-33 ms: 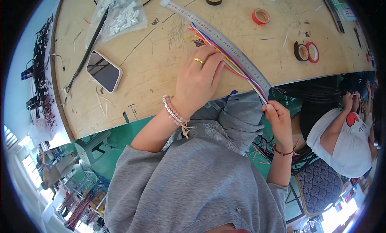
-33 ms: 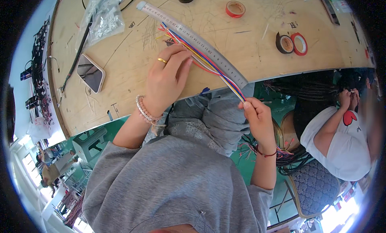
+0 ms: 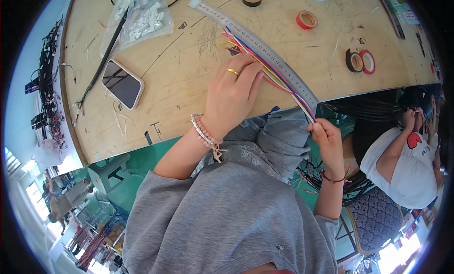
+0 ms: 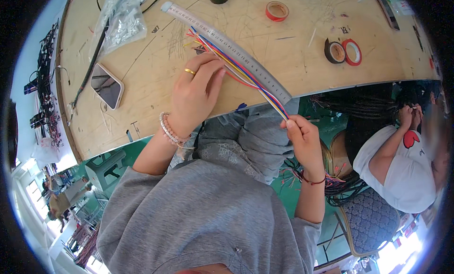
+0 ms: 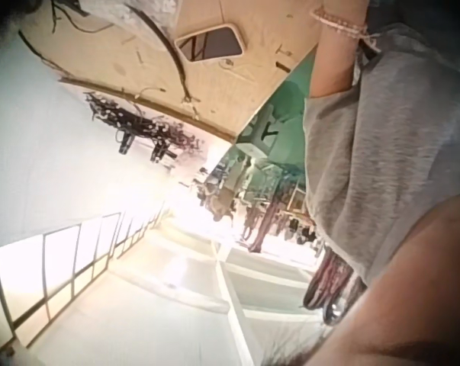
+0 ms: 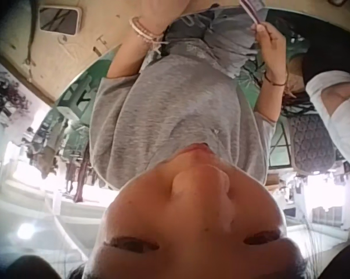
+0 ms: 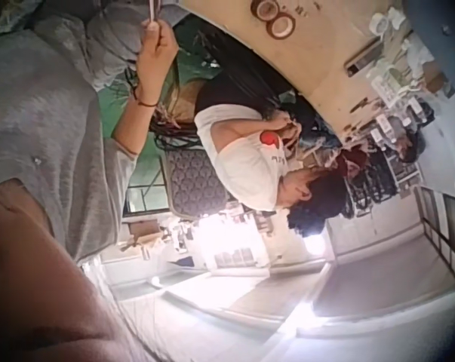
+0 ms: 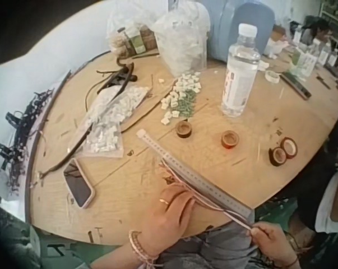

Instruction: The worker is organizing a bundle of multicolored wires, measuring them against a ruler, and securing them with electrical tape.

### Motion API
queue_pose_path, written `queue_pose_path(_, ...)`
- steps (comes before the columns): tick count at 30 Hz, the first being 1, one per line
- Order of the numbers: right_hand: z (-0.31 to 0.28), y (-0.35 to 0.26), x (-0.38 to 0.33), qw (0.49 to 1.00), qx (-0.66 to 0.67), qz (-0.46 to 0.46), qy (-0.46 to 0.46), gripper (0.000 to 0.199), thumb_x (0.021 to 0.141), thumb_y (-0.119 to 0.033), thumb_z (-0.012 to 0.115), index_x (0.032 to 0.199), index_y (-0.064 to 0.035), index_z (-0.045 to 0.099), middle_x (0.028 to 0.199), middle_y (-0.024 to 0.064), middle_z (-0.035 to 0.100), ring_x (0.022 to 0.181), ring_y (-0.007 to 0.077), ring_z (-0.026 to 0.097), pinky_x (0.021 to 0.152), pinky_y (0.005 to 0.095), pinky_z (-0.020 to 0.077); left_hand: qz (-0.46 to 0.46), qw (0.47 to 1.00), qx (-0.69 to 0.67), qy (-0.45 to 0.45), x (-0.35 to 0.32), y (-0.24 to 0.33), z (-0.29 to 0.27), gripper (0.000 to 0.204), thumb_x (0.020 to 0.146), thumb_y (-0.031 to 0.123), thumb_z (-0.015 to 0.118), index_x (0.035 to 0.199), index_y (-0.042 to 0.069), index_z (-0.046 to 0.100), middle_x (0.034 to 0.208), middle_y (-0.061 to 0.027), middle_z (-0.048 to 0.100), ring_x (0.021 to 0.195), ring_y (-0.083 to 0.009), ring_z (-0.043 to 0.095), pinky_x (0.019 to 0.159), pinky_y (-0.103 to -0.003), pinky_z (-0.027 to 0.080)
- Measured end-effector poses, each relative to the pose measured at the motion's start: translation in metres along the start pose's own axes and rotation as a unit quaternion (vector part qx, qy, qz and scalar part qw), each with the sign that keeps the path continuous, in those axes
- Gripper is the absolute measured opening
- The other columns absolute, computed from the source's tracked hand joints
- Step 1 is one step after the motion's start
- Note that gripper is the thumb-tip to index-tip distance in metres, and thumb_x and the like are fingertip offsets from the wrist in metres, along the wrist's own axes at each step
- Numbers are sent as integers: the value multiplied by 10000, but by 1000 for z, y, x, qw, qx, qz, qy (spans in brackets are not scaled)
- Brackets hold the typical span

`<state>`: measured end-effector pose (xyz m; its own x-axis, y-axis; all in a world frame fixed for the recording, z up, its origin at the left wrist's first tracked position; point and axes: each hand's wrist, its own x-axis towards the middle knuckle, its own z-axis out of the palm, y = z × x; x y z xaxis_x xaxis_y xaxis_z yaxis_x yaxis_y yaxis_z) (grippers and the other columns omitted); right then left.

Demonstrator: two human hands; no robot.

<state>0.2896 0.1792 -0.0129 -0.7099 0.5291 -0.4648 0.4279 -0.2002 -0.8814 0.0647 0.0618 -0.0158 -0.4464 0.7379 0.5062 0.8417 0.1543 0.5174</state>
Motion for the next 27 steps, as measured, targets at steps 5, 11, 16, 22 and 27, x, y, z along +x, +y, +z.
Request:
queue_pose_path(5,1,4,1,1000,4,-13,3,195,899,-139,454,808,3,552,585,-66,380,529,11,294,473,175,213,3,1000,14,9,-2,-6,-5,159,735,57,616,885,40,568,924,-83,550,815,-248,559,682,-331,466)
queue_pose_path(11,0,4,1,1000,11,-5,-1,196,899,-139,455,808,7,549,583,-65,381,530,14,293,475,177,214,-23,1000,2,2,-4,-8,-12,155,740,51,609,889,34,571,919,-81,556,805,-256,558,684,-333,467)
queue_pose_path(16,0,4,1,1000,9,-5,-1,204,899,-149,461,806,9,550,581,-65,381,530,13,292,475,176,211,-53,998,14,5,-1,-12,-17,129,742,52,606,868,43,580,876,-79,565,775,-256,559,658,-338,466)
queue_pose_path(22,-1,5,0,1000,4,-13,5,203,897,-152,464,807,6,554,583,-67,383,534,13,298,476,176,215,2,997,59,50,40,-31,-29,109,741,48,602,849,48,587,841,-87,570,767,-277,553,645,-338,463)
queue_pose_path(27,1,4,0,1000,1,-11,13,204,897,-159,468,805,2,553,583,-68,384,533,13,297,474,177,215,33,995,90,5,96,-38,-21,131,767,75,612,885,30,576,830,-84,587,764,-222,580,664,-312,467)
